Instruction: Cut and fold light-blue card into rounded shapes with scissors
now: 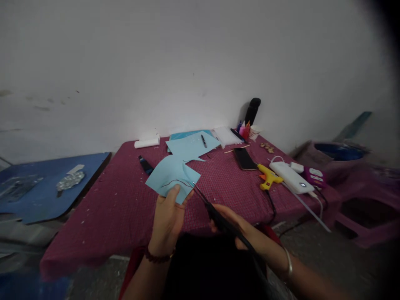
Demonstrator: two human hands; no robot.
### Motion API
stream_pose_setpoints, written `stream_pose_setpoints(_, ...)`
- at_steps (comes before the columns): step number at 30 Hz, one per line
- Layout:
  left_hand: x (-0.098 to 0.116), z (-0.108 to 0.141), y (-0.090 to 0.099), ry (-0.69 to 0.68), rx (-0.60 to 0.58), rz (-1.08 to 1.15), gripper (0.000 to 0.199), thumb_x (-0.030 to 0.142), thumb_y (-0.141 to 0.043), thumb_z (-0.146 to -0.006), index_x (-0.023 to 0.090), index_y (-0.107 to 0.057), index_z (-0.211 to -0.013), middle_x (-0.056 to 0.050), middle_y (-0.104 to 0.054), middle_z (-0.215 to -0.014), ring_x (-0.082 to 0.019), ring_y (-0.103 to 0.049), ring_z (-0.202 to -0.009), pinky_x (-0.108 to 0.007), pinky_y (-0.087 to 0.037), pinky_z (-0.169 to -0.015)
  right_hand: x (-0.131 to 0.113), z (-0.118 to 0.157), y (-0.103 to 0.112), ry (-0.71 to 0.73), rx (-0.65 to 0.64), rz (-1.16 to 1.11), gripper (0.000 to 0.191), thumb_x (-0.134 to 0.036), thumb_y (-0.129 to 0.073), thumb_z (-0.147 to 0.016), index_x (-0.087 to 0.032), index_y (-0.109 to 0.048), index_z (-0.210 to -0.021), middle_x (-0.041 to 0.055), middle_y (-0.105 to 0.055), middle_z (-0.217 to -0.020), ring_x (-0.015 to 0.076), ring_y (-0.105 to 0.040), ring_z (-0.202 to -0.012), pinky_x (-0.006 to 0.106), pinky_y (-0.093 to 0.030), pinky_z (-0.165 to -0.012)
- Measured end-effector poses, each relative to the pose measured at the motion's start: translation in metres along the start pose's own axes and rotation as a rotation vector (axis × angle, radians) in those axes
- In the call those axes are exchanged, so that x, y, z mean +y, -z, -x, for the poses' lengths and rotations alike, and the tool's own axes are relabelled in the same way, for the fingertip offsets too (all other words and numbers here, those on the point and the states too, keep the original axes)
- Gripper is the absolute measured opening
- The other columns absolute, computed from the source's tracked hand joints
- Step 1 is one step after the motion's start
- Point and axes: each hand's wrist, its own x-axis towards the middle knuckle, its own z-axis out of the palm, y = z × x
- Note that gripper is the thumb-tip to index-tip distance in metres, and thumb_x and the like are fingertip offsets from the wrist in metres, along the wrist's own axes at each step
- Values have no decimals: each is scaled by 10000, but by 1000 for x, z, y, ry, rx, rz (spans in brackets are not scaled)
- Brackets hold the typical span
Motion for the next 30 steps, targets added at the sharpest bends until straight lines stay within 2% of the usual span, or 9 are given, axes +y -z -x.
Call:
stream_pose_setpoints(6, -6, 15, -8, -16, 32, -25, 153, 219, -650, -698, 189, -636, -847, -16, -689, -836, -163, -657, -757, -263, -537, -673, 4, -6, -5, 56, 37, -94, 885, -718, -661, -638, -275, -428, -1369, 81, -583, -1000, 216, -561, -910, 362, -428, -825)
stream_pose_setpoints(10, -12, 17, -10, -56, 54, -111, 72, 243, -653, -711, 188, -628, -751, -1, -668, -755, -156, -629, -678, -281, -534, -634, 5, -5, -5, 33, 75, -92, 842, -665, -680, -667, -265, -430, -1365, 72, -580, -960, 205, -554, -874, 346, -434, -779)
stream_pose_setpoints(16, -21, 15, -15, -43, 91, -107, 97, 243, -672, -689, 169, -631, -736, -5, -652, -751, -133, -594, -611, -272, -530, -588, 13, -7, -4, 59, 129, -153, 702, -529, -735, -703, -307, -476, -1317, 38, -565, -959, 163, -544, -823, 316, -433, -754)
stream_pose_setpoints(21, -24, 14, -15, 14, 118, -79, 152, 241, -710, -668, 150, -663, -781, -13, -669, -790, -135, -611, -651, -259, -538, -582, 21, -8, -3, 63, 154, -143, 716, -518, -736, -709, -281, -474, -1331, 42, -560, -964, 150, -532, -802, 299, -431, -720)
stream_pose_setpoints(30, -26, 13, -17, -25, 102, -127, 134, 240, -700, -698, 138, -686, -783, -21, -686, -808, -138, -632, -675, -251, -549, -593, 30, -7, -2, 65, 179, -135, 719, -496, -734, -718, -260, -468, -1343, 50, -556, -989, 155, -524, -824, 303, -422, -725)
